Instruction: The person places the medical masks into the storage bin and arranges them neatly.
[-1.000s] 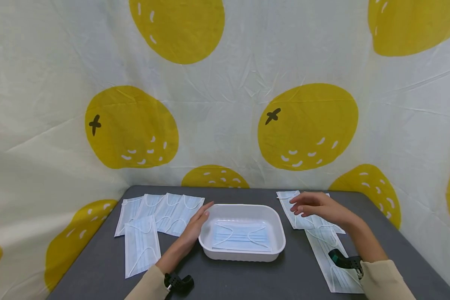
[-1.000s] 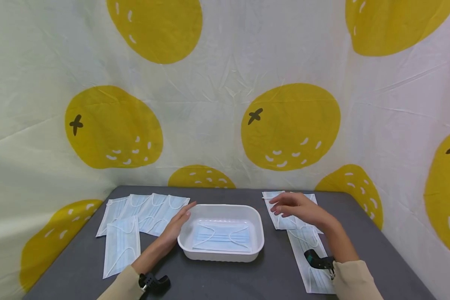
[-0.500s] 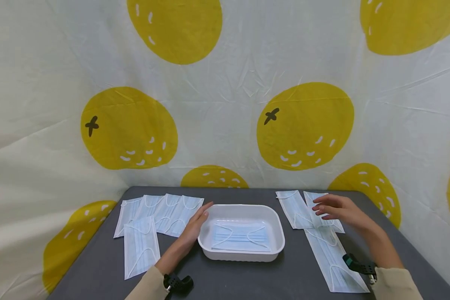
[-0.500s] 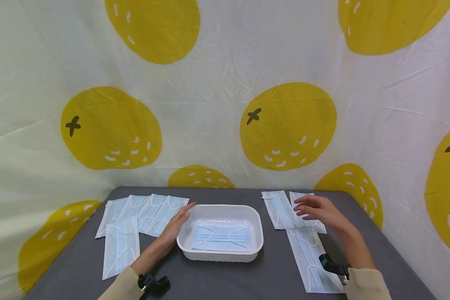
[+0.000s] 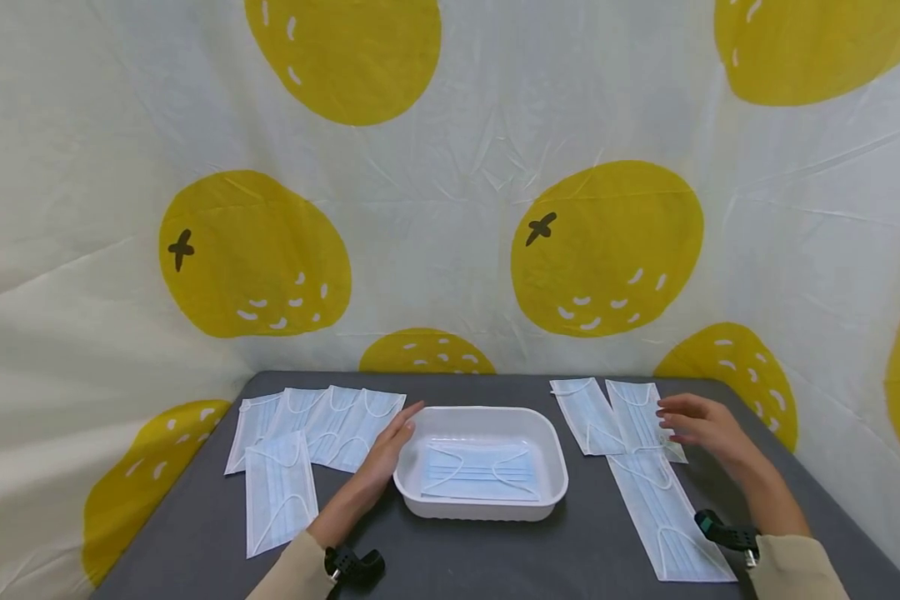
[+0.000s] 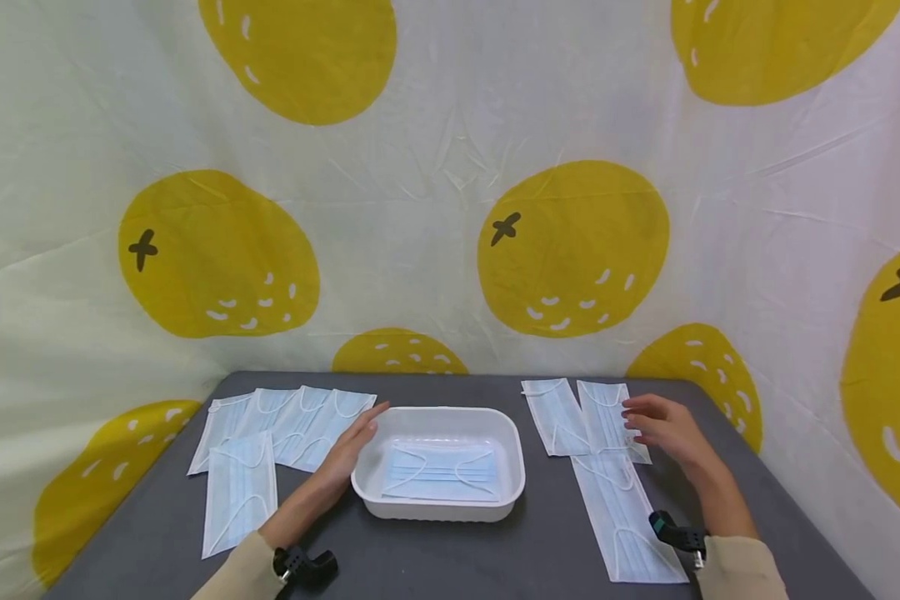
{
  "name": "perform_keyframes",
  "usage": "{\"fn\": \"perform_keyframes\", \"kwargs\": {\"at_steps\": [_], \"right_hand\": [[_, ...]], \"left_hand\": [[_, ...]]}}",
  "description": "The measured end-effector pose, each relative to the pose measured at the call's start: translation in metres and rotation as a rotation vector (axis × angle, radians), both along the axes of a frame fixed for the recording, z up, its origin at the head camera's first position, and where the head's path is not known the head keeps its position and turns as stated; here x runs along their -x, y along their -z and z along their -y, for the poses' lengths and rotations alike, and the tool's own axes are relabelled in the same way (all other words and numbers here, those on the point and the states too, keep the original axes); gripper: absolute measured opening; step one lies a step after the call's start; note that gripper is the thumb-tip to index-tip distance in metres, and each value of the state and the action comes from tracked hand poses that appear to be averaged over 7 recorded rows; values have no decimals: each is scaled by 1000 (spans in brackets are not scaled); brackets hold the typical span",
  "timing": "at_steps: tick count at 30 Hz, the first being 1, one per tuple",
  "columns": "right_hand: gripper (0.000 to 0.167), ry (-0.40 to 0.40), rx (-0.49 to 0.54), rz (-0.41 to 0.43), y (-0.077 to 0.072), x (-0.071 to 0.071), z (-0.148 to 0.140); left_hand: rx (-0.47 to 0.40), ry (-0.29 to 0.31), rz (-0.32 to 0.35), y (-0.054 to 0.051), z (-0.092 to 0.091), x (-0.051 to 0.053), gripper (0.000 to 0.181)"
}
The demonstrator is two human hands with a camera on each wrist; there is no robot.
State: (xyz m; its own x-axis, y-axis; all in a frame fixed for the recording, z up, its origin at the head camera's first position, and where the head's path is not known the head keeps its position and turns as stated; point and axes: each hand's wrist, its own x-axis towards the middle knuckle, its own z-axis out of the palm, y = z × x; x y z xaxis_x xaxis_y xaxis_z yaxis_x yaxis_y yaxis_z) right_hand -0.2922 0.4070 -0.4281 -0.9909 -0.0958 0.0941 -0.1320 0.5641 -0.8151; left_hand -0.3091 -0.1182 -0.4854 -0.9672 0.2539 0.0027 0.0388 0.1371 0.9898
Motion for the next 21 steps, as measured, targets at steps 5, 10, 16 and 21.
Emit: {"fn": "perform_keyframes", "kwargs": {"at_steps": [5,10,16,21], "right_hand": [[51,117,-81,38,12,1,-6],[47,193,-160,39,22,5,-12],[47,242,-273,49,29,7,-12],[46,193,-369,16,27,9,-6]], "left_hand": [[11,-3,0,0,-1,0,49],[11,-3,0,0,-2,2,49],[4,-1,-4,1,-1,4,49],[4,4,-10,2,0,3,49]]}}
